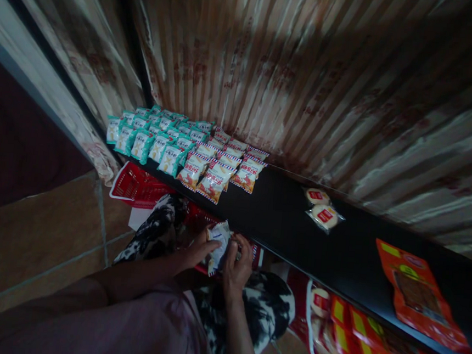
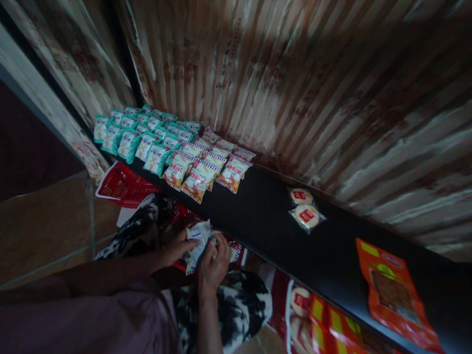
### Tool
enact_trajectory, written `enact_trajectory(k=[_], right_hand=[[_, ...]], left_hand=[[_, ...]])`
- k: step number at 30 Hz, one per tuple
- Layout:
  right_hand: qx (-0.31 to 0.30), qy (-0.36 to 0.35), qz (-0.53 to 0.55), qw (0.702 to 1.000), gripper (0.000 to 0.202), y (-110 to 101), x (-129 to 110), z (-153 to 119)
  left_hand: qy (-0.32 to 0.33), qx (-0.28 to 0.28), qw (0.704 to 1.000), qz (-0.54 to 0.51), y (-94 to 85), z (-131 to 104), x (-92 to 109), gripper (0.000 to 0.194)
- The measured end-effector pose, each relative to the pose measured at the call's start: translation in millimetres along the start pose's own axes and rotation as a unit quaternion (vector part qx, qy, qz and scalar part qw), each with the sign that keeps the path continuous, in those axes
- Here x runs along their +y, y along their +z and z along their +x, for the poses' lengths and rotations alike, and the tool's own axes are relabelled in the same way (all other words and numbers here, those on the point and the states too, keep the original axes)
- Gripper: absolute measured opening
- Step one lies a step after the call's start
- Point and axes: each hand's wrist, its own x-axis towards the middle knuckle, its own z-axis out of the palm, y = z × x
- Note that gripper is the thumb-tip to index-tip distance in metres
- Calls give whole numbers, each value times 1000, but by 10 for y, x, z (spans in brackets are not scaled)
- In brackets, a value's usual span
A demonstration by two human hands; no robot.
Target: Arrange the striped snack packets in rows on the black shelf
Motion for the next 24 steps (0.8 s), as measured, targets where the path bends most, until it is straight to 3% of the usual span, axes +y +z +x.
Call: enact_trajectory(k=[5, 9, 14, 24], right_hand=[[-139, 170, 64, 974, 55, -103, 67, -32], [-185, 192, 103, 958, 57, -169, 25, -35], [-140, 192, 96, 967, 59, -185, 19, -22], [-120, 169, 61, 976, 66, -184, 66, 33]], left_hand=[[-44, 13, 999, -21, 11, 14, 82, 46], [-45, -7, 997, -60, 86, 22, 148, 53], [-32, 9, 997, -63, 258, 5, 257, 57], [-13, 138, 987, -76, 467, 71, 334, 63]])
